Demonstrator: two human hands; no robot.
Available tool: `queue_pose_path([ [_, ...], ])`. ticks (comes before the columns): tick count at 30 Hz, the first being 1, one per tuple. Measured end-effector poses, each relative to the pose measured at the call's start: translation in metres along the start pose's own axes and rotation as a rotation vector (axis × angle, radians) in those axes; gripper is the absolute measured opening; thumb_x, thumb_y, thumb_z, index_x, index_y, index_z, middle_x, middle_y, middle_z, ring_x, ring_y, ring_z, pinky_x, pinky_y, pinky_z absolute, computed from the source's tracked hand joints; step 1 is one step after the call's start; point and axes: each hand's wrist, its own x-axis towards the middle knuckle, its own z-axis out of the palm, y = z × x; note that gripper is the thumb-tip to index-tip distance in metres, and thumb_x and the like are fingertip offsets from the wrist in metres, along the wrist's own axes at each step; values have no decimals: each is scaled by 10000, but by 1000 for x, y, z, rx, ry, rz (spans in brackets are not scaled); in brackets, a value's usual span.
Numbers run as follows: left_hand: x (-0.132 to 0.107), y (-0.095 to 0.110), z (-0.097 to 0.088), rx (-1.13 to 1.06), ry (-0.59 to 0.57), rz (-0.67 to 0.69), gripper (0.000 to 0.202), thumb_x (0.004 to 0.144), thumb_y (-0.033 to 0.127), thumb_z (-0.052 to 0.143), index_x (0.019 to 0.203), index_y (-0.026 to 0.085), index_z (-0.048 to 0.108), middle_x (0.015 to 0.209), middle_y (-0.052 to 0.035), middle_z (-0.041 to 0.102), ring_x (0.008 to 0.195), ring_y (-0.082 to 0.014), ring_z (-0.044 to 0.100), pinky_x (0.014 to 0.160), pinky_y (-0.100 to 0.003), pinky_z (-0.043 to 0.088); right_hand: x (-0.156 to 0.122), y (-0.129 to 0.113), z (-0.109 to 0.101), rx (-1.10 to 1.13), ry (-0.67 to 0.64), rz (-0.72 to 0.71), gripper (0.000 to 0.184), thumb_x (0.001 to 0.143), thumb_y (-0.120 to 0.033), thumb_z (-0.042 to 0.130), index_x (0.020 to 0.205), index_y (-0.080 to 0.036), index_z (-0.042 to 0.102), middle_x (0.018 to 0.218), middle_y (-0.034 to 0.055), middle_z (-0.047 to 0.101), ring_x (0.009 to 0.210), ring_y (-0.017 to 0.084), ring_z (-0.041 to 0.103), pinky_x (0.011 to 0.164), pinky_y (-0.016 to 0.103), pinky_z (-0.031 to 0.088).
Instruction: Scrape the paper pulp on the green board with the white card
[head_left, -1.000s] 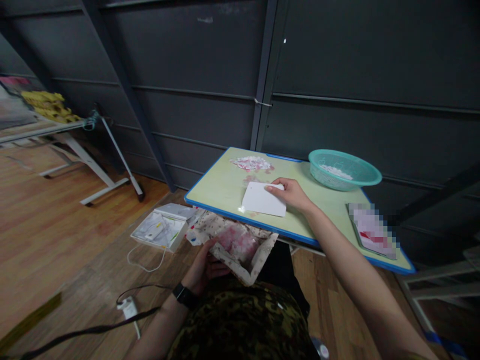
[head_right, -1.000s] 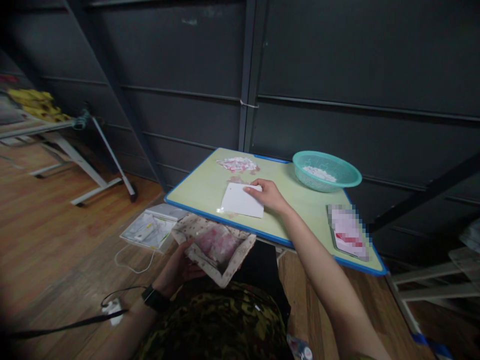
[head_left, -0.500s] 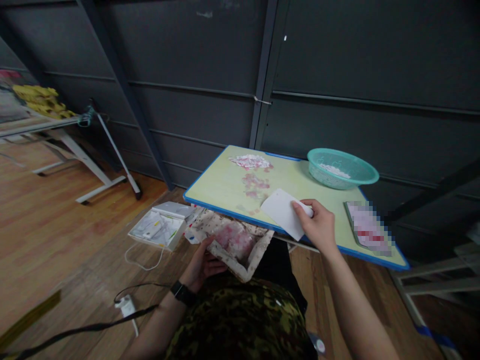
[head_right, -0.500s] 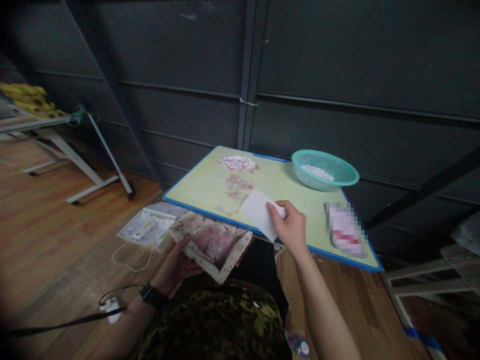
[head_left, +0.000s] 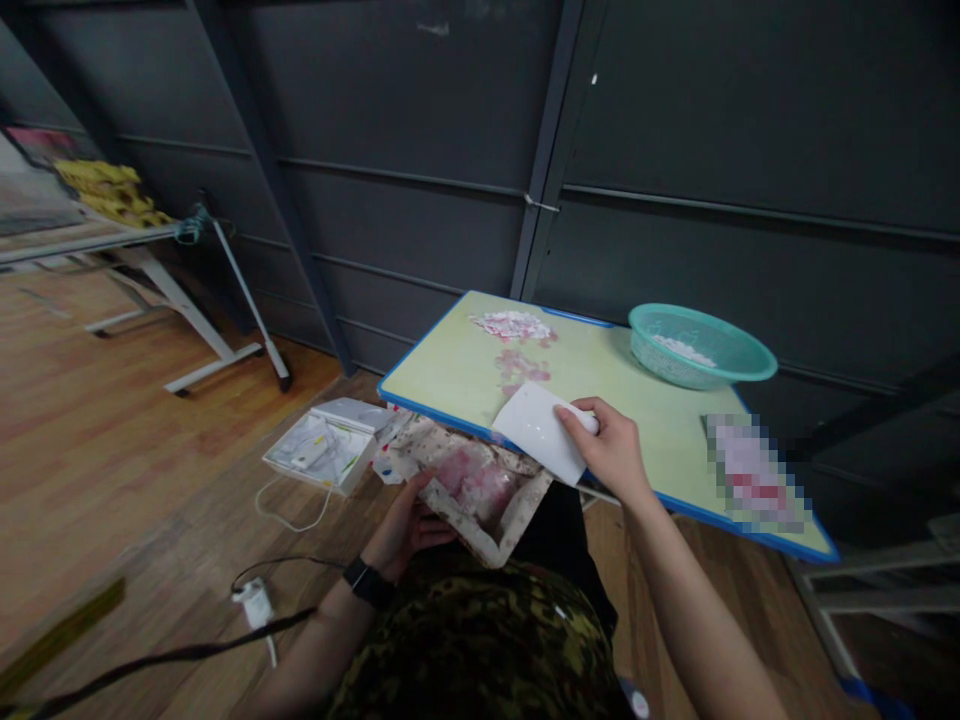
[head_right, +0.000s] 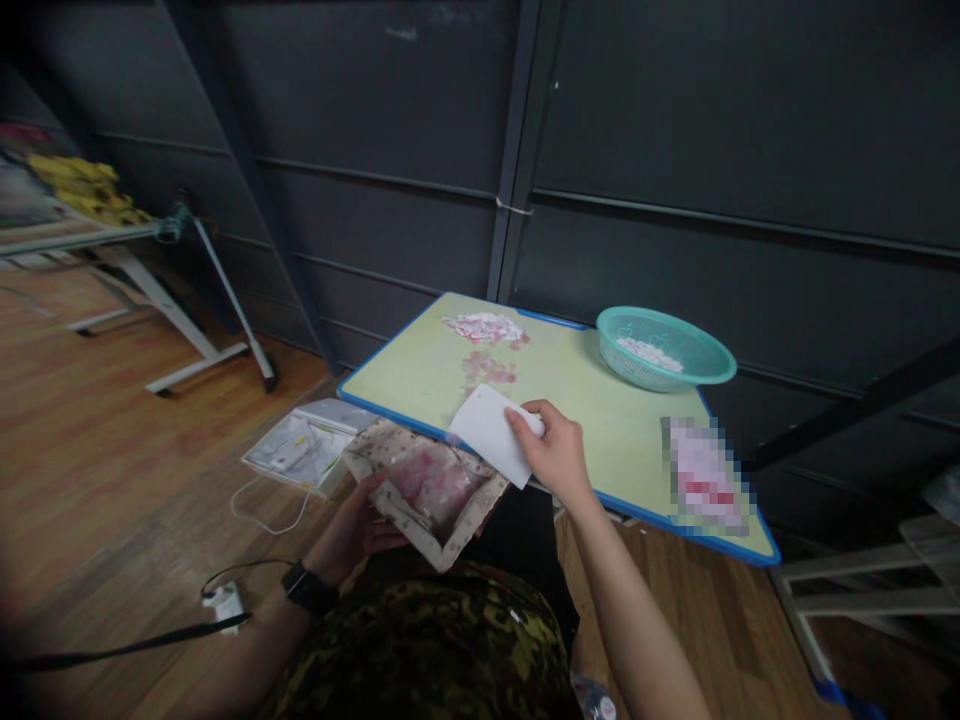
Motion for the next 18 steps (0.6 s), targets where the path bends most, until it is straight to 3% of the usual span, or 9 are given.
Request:
queue_pose_path([
  [4,1,-1,-2,-9,-3,-7,338,816,488,579,853,161,654,740,-84,728,582,-207,682,633,-350,592,0,-2,0,71,-37,10,392,778,-558,602,805,-176,683,697,27,663,590,150,520,549,255,381],
  [10,3,-1,-5,-23,16,-14,328,811,482,586,848,160,639,711,-66,710,583,-201,682,632,-347,591,11,4,1,70,96,56,423,777,-578,589,803,-165,678,636,17,622,550,143,478,507,258,348],
  [18,0,1,-6,-24,58,10,289,806,453,596,830,170,647,723,-73,694,623,-230,686,633,-388,594,13,4,9,42,40,33,463,789,-605,552,829,-161,681,672,37,647,593,164,514,544,270,374],
])
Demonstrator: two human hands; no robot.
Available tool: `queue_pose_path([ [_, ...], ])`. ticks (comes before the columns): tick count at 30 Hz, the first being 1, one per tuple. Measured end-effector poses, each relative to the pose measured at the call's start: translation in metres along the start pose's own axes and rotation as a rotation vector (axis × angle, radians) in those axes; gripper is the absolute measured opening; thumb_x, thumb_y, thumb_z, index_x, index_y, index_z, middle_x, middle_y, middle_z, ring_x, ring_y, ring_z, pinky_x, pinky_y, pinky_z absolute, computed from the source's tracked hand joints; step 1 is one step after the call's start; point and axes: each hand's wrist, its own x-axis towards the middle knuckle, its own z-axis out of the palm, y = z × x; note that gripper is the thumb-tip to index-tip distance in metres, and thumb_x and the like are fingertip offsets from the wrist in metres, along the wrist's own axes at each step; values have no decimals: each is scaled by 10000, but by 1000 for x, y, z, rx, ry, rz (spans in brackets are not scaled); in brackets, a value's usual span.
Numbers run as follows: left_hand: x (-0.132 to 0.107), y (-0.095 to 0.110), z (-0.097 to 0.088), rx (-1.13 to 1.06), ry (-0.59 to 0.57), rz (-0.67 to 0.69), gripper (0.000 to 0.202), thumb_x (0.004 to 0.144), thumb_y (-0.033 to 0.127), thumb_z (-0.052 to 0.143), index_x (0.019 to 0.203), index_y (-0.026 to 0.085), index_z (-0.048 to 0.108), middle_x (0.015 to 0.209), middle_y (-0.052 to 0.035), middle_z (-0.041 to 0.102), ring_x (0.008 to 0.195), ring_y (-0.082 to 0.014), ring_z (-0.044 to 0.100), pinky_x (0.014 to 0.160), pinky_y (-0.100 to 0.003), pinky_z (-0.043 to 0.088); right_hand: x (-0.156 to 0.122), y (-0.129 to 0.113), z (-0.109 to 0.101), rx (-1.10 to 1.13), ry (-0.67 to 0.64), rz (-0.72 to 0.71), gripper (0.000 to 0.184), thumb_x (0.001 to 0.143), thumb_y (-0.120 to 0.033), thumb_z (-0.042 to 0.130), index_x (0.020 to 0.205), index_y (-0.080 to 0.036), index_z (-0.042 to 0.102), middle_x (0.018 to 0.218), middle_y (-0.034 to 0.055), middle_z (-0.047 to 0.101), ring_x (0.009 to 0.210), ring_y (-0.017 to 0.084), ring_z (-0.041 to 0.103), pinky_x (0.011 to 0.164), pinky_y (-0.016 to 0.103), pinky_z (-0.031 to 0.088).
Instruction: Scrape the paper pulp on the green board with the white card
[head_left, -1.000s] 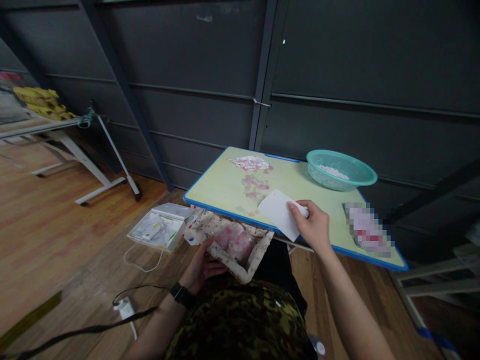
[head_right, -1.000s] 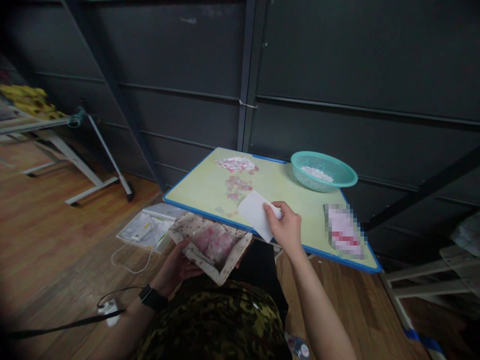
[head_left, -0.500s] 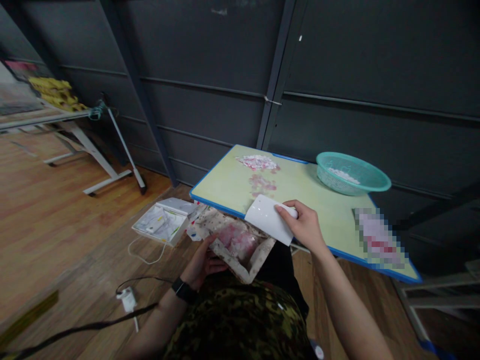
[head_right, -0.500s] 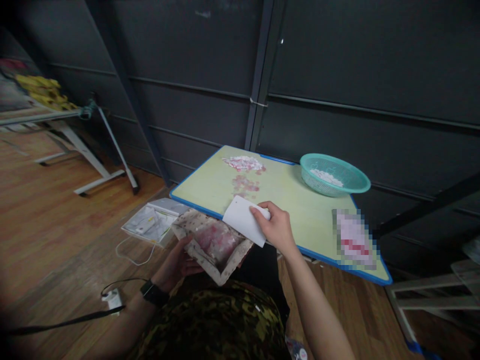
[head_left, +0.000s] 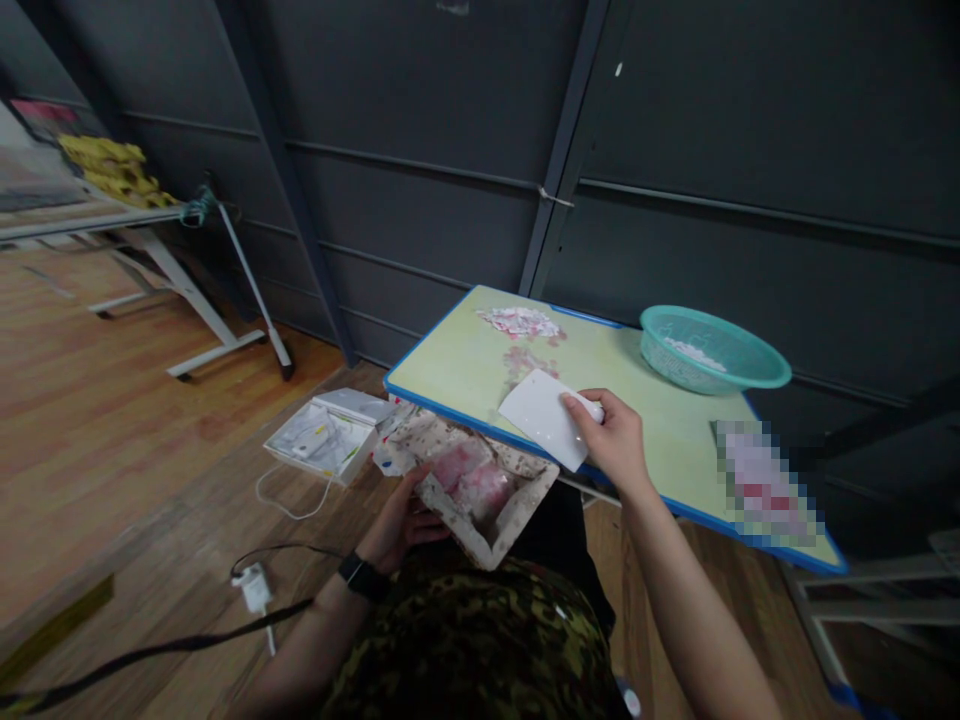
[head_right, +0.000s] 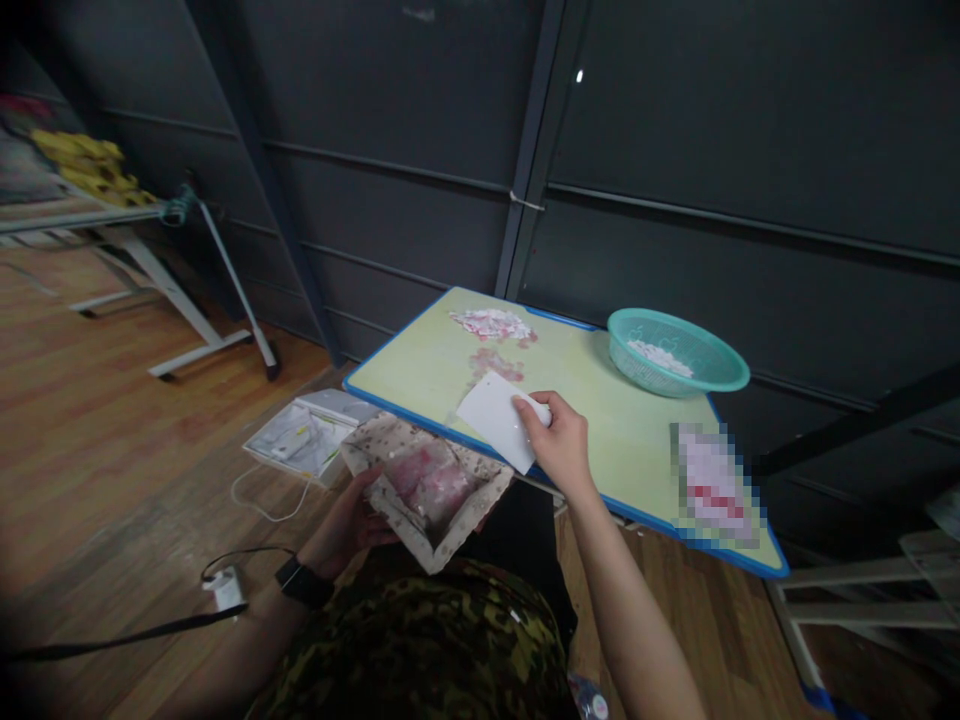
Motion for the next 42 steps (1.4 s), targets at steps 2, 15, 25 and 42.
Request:
queue_pose_path([
  [2,-2,1,0,-2,12,4,285,806,450,598,834,170,648,718,-69,687,615,-228,686,619,-379,591,0,-2,0,-2,-2,-2,462,790,-603,550,832,-162,680,676,40,649,599,167,516,551,272,378],
  [15,-4,1,1,-25,21,16,279,842,419,571,842,153,656,648,-54,694,568,-209,683,593,-349,602,-3,-11,3,47,-131,-50,433,784,-582,581,848,-167,687,742,42,677,614,159,535,566,266,387],
  [25,-1,-7,3,-31,-10,9,299,832,426,593,855,132,642,724,-81,708,611,-207,692,656,-367,605,9,17,-39,-70,280,26,479,769,-603,584,844,-143,694,614,22,602,529,138,434,510,264,329],
  [42,-1,-10,8,-27,-49,-18,233,835,393,600,861,162,608,712,-64,713,634,-220,713,676,-389,610,9,28,-27,-146,175,53,576,763,-689,505,834,-151,697,708,82,681,621,201,550,574,297,383],
])
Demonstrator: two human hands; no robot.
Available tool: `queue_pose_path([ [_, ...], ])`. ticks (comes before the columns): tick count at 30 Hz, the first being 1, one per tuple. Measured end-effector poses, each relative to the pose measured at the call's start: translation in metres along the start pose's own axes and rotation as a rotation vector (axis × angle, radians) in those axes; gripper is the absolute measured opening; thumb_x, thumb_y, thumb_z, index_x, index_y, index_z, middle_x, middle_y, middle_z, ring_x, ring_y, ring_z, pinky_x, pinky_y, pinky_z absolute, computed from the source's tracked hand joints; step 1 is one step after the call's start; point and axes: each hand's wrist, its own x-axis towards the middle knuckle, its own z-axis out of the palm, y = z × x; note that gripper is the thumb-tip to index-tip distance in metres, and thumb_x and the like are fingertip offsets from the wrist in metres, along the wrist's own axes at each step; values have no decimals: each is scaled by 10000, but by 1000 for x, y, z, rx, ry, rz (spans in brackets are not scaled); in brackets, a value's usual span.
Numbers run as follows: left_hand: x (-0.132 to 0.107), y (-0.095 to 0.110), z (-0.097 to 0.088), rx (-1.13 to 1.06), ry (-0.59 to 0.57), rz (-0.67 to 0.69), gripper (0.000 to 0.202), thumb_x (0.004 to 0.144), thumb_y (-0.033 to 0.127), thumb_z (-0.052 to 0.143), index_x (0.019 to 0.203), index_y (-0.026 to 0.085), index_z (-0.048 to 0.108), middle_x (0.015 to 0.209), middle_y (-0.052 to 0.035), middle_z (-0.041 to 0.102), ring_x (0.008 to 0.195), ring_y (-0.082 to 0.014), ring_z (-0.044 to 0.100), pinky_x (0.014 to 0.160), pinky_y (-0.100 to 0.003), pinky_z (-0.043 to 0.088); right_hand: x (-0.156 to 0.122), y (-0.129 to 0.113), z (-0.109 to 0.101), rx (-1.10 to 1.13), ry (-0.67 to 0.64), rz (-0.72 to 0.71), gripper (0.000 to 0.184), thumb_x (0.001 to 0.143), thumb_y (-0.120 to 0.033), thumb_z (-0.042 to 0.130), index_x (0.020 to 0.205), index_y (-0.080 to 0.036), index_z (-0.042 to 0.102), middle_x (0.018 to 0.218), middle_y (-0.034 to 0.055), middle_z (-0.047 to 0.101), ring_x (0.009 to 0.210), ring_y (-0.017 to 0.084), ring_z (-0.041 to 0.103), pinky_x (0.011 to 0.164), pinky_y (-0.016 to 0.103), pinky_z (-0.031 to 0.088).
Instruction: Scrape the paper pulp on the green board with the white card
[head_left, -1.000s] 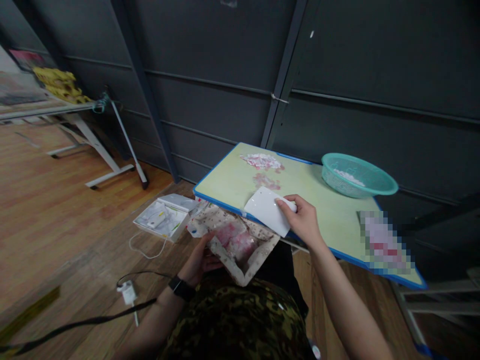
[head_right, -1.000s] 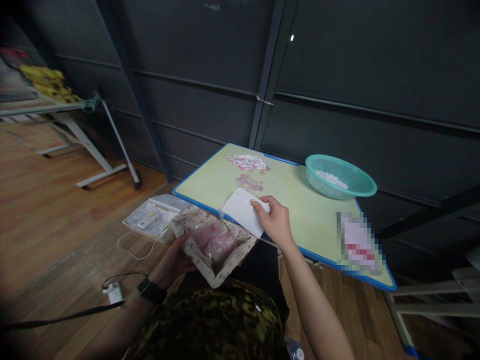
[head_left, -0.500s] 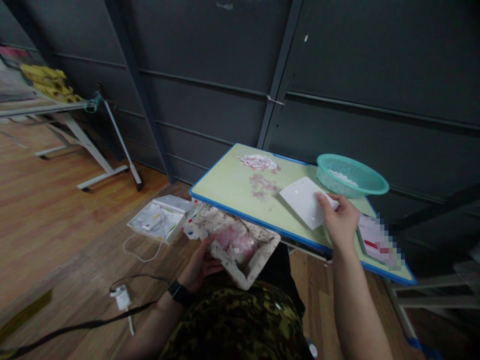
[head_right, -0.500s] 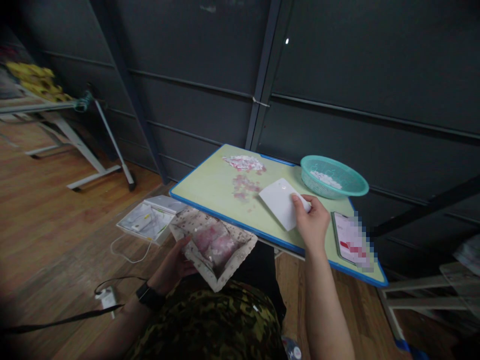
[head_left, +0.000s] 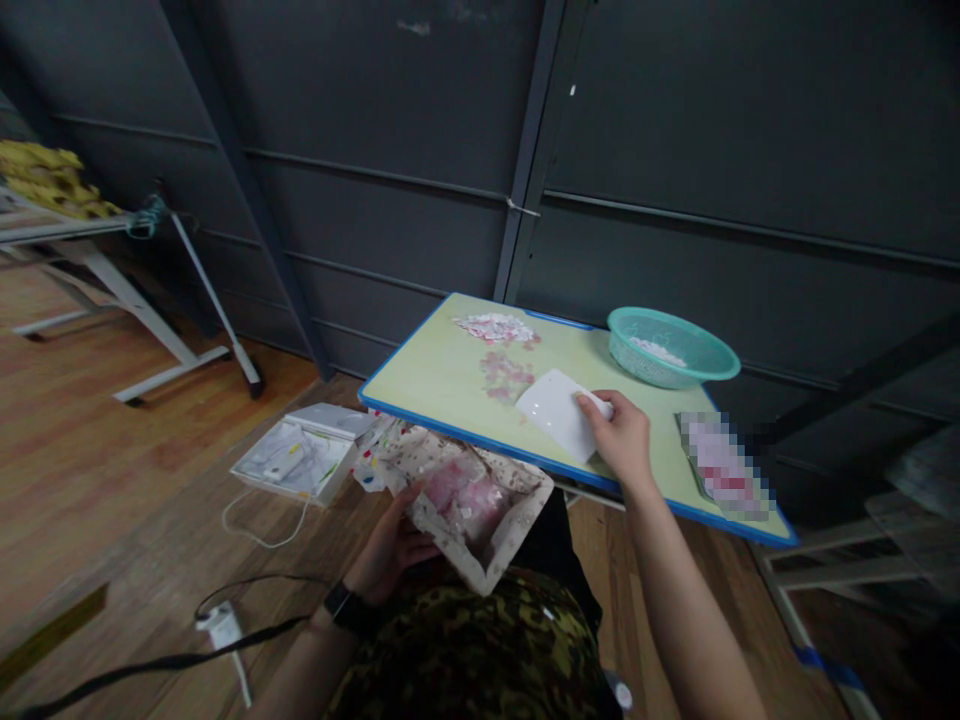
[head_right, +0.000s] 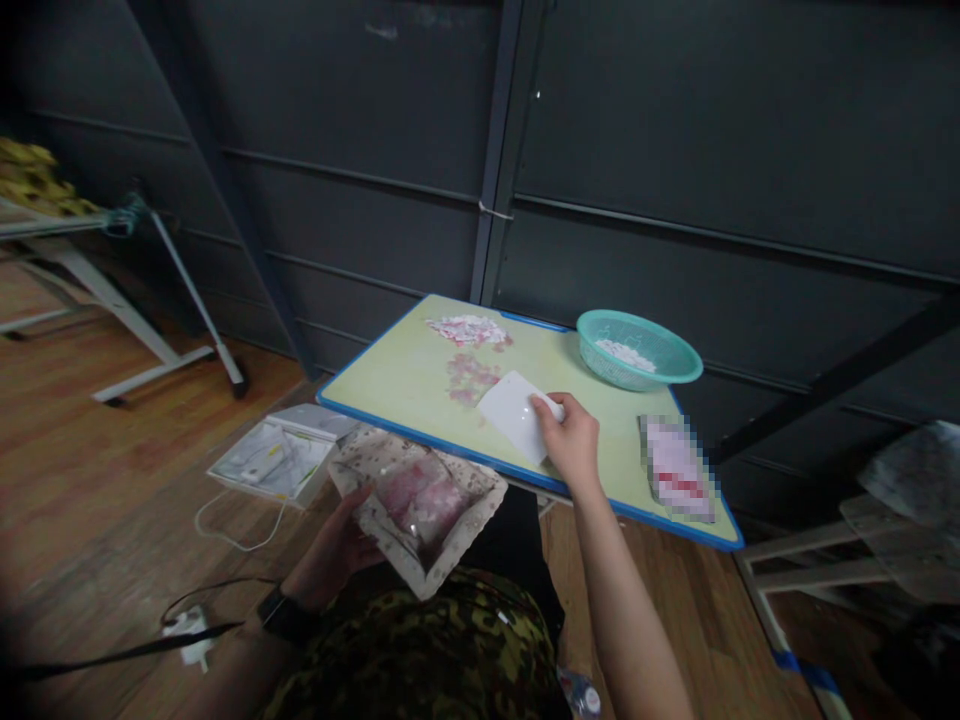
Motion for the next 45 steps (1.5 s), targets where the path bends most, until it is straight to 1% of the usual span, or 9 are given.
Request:
queue_pose_path([
  [4,3,-1,-2,-6,8,-5,234,824,399,611,859,167,612,682,-51,706,634,-226,717,672,-390,613,5,-10,10,71,-76,-39,544,769,-662,522,849,-152,695,704,63,676,616,184,538,578,288,386],
  [7,6,-3,-4,1,-3,-17,266,824,422,605,873,160,612,712,-72,720,645,-233,723,685,-396,613,10,-13,11,99,-60,-41,525,769,-644,536,844,-149,693,678,49,661,594,170,518,557,278,371],
  [11,6,-4,-3,-4,-1,-5,262,829,410,607,913,161,600,720,-70,725,644,-235,724,674,-395,613,15,-10,9,70,-32,-46,496,780,-614,538,848,-149,695,690,49,663,607,173,525,574,282,376],
  [15,3,-1,0,-28,-4,-1,208,857,362,576,922,167,604,701,-57,723,629,-228,721,632,-374,614,16,-8,6,66,-103,-71,472,779,-598,550,841,-154,697,710,53,672,623,177,532,586,283,382],
  [21,3,-1,0,1,-11,-24,263,840,415,592,883,157,615,733,-85,738,649,-237,724,641,-378,613,19,-12,10,98,-94,-96,439,792,-567,559,849,-153,693,726,48,678,613,164,523,585,274,374],
  [26,8,-3,-3,22,-5,-33,279,835,428,594,877,153,617,721,-79,730,653,-237,723,656,-379,612,26,-13,16,24,-162,-180,431,819,-549,533,918,-161,694,673,28,656,549,150,491,562,269,357],
  [36,6,-4,-1,-12,11,-27,260,825,425,608,832,165,615,691,-61,721,623,-225,712,628,-371,608,33,-14,-21,-70,-214,-286,380,814,-522,577,904,-184,725,731,49,691,552,151,522,567,270,365],
  [41,1,-3,1,1,-9,-10,260,824,418,613,874,163,621,708,-70,730,644,-231,720,660,-384,610,22,-8,-23,-81,-92,-188,446,808,-574,554,883,-168,720,624,33,650,509,148,481,540,274,345],
  [45,0,-2,2,6,-16,-8,271,849,410,579,954,164,623,729,-65,730,664,-226,720,668,-376,607,11,0,-18,16,-122,-88,480,772,-606,576,854,-156,719,691,50,680,568,164,522,552,275,364],
])
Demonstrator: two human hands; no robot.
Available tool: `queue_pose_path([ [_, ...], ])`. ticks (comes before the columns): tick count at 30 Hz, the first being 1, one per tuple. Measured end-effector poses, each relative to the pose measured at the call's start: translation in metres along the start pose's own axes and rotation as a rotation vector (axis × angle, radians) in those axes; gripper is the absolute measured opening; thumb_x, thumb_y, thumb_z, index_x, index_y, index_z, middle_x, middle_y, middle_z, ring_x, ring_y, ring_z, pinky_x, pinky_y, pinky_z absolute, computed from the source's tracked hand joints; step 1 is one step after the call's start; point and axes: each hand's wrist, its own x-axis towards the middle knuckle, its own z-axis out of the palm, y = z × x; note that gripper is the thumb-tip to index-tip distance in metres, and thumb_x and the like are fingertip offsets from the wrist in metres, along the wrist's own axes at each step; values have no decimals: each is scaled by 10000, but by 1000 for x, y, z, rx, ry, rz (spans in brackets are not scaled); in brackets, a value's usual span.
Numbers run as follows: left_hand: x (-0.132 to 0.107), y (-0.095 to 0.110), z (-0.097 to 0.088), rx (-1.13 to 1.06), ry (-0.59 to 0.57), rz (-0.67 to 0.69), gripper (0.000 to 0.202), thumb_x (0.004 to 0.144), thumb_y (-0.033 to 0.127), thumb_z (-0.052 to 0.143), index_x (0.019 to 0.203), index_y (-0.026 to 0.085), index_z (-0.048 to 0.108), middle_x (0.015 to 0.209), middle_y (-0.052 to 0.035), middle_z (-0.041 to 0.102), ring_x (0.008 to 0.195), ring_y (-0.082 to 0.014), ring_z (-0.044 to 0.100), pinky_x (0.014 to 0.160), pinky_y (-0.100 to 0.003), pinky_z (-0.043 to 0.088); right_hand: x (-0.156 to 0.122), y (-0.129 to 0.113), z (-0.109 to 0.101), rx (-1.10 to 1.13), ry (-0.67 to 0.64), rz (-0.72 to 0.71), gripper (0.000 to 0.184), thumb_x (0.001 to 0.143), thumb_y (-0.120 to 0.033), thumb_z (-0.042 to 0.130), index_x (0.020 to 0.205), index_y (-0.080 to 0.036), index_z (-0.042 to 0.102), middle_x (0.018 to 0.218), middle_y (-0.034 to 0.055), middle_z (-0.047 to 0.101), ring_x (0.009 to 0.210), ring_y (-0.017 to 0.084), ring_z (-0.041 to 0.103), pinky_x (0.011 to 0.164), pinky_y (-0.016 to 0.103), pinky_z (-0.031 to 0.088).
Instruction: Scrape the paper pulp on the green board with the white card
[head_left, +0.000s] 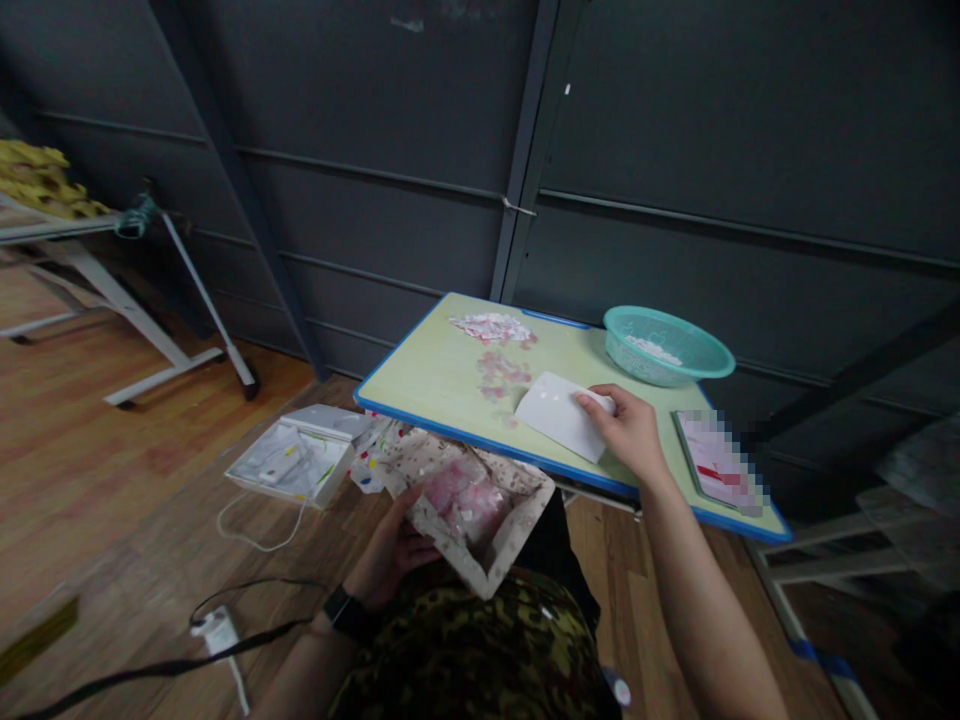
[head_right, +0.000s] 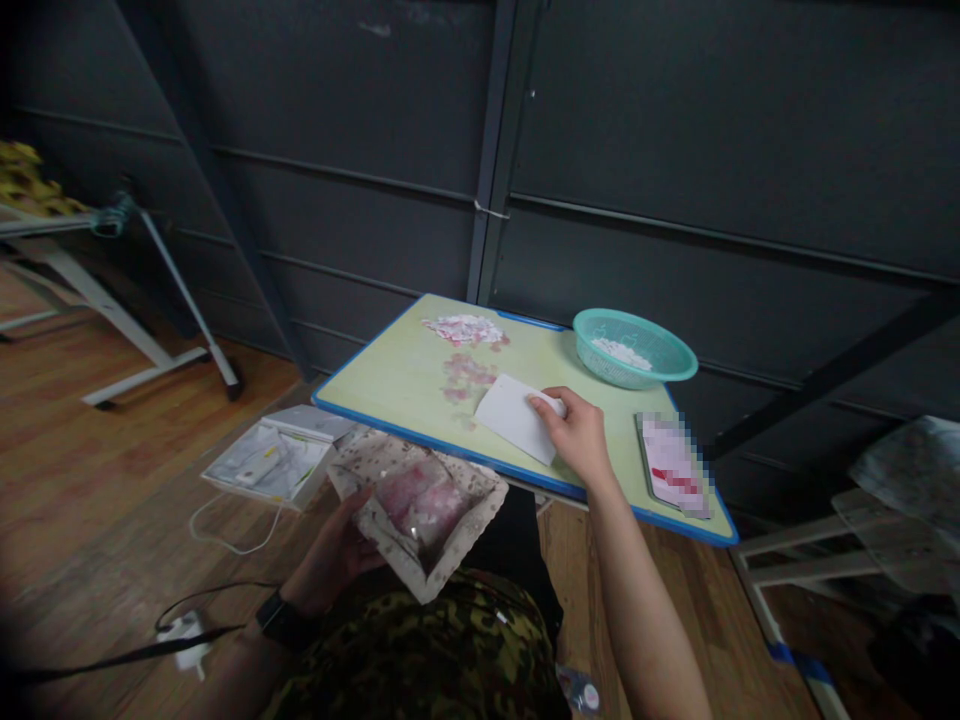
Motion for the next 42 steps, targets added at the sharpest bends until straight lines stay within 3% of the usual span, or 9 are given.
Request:
queue_pose_path([
  [7,-1,0,4,-7,33,0,246,831,401,605,886,162,622,709,-61,715,635,-222,710,664,-391,607,-16,0,9,11,165,140,472,759,-595,584,803,-143,709,701,68,682,609,183,539,568,282,373],
  [13,2,-2,0,-11,37,18,297,814,395,624,1020,182,623,760,-57,721,675,-238,721,683,-404,605,-23,-10,20,54,106,122,457,774,-593,574,810,-157,703,708,58,681,610,176,536,565,277,370],
  [17,1,2,-3,-2,29,37,285,824,419,610,968,173,613,789,-66,725,674,-222,716,690,-377,602,-18,-11,24,59,121,126,472,774,-604,568,810,-152,701,689,56,673,602,175,529,570,281,369],
  [28,3,3,-3,-4,43,51,278,812,418,627,941,173,605,732,-49,708,617,-205,706,638,-353,605,-28,-40,39,176,-80,43,451,776,-596,575,831,-168,704,737,48,687,632,168,549,582,269,392],
  [34,-1,4,3,-7,40,26,263,831,400,604,937,159,617,730,-61,706,630,-210,707,671,-369,607,-10,-21,35,184,46,93,502,760,-622,566,820,-142,699,710,60,679,617,176,541,561,277,394],
  [38,-3,3,9,15,40,17,225,855,387,569,913,173,603,677,-43,684,658,-235,717,678,-395,604,-2,-9,37,173,21,96,486,766,-601,572,833,-137,696,729,63,686,636,181,554,588,282,400],
  [42,-1,2,9,32,39,24,216,856,395,566,882,181,574,669,-36,675,652,-231,715,674,-384,602,-3,-16,45,178,-39,58,465,786,-581,564,850,-141,699,750,64,693,655,183,564,603,278,403],
])
